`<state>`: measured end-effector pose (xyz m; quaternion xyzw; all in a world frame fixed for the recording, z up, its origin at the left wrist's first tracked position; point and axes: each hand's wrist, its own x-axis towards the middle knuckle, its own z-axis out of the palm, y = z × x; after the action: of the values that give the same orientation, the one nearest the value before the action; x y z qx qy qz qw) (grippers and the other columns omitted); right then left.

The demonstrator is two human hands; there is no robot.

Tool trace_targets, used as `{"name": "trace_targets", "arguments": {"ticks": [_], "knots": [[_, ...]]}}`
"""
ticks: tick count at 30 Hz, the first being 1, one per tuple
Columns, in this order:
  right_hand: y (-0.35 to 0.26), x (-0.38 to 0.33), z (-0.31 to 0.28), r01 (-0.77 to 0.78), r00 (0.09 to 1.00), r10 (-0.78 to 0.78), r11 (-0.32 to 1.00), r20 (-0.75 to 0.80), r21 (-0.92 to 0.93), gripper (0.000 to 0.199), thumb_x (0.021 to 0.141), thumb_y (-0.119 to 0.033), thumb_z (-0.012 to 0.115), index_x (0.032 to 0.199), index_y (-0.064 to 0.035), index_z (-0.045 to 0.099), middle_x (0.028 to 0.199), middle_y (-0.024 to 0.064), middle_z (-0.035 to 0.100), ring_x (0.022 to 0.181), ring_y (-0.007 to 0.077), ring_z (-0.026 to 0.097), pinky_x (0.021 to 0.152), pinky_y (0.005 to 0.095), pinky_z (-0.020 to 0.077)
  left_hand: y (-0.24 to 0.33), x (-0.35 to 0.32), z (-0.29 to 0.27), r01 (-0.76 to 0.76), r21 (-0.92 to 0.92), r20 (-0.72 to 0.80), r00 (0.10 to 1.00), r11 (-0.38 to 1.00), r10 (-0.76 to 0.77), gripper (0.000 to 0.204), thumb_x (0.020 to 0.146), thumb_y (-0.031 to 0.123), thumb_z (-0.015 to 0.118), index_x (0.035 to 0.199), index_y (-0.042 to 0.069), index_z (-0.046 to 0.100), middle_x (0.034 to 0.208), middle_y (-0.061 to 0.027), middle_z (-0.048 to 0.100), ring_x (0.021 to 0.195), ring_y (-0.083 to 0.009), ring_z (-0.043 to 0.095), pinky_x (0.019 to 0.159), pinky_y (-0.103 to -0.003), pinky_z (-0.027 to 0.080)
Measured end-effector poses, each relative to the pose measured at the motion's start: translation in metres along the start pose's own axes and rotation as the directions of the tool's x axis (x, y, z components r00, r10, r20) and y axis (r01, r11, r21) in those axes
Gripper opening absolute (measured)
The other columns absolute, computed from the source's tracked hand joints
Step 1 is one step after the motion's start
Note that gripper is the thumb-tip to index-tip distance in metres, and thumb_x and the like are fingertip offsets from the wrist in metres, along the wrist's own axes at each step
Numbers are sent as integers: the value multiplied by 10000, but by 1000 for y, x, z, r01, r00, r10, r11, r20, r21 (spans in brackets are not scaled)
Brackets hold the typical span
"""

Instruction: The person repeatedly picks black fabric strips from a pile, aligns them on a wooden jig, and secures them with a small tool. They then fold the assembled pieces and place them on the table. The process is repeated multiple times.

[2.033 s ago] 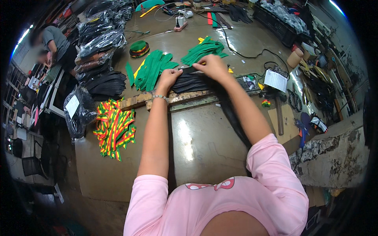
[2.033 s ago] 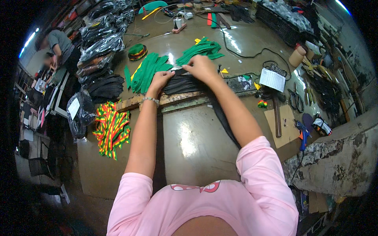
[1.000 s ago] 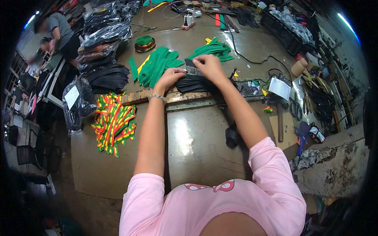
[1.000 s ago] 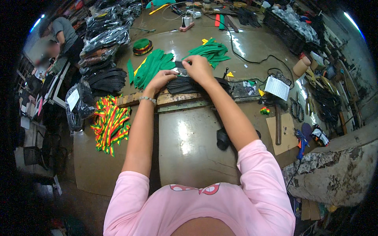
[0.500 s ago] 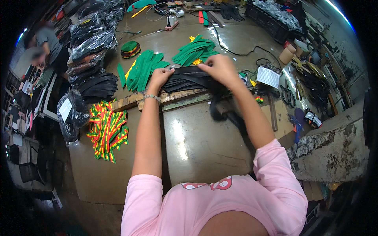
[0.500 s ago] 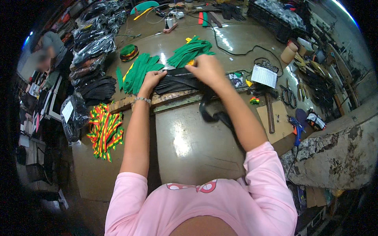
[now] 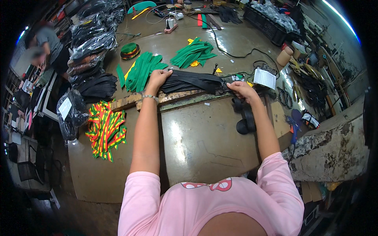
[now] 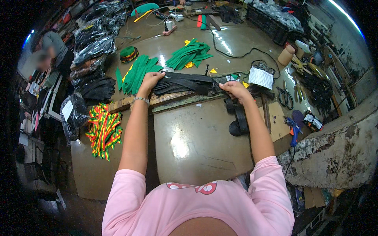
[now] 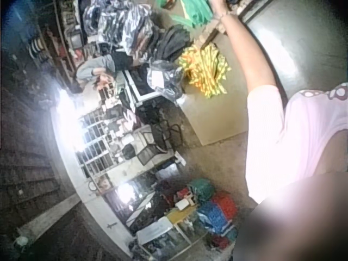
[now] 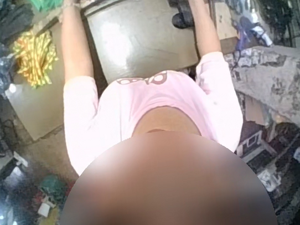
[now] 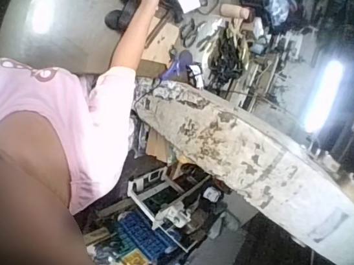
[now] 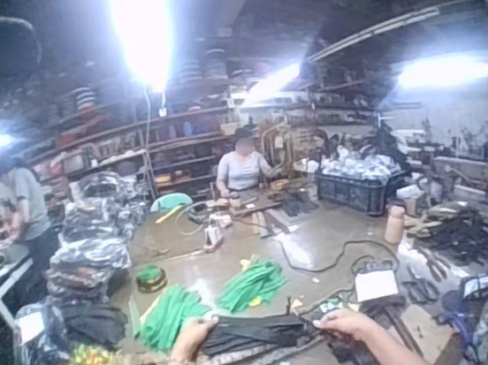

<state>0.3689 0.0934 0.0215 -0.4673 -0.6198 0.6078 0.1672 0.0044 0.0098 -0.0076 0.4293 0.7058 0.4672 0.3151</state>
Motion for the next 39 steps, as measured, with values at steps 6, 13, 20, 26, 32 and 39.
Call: {"name": "trace_targets", "arguments": {"ticks": [6,13,20,26,32,39], "knots": [[-24,-13,-4,142,923,-346,716,-170,-683,290,772,-306,653,726,-22,617,611,20,552,537,107,483,504,267,373,-1,0,3,-55,92,-53,997,994,60,312,744,275,687,708,-31,640,585,-3,561,524,-87,454,514,-271,381],[-106,-20,86,669,738,-670,714,74,-209,285,817,-276,623,866,3,653,696,34,622,642,81,549,599,248,441,8,-18,-15,-40,-266,200,975,963,95,310,802,141,609,1045,-51,594,972,-87,611,866,-120,544,784,-234,425],[-99,80,175,399,802,-586,668,-115,-628,236,764,-250,647,868,-41,678,742,136,653,674,217,634,629,317,479,13,-18,-16,47,-307,187,982,950,12,218,825,107,533,926,-66,620,853,-61,628,750,-116,556,683,-231,446],[-91,80,178,309,830,-538,661,-145,-684,245,741,-286,651,832,-61,683,778,159,646,744,302,629,689,383,490,9,-12,-6,31,-261,64,998,965,-15,278,778,225,649,816,-50,655,717,-12,613,608,-84,500,559,-241,409],[-114,22,139,280,844,-524,610,-113,-741,311,707,-315,674,847,-38,665,813,180,640,795,336,620,730,411,490,0,0,1,-18,-97,-36,999,995,15,275,743,236,693,754,-37,669,644,-20,607,569,-82,508,538,-249,415],[-98,-48,60,310,860,-504,648,-86,-696,369,684,-346,694,714,17,632,650,171,607,613,289,597,597,367,460,2,-2,-1,15,-178,9,1000,984,-13,238,756,191,684,741,-46,661,688,-32,616,590,-87,519,561,-237,421]]}}
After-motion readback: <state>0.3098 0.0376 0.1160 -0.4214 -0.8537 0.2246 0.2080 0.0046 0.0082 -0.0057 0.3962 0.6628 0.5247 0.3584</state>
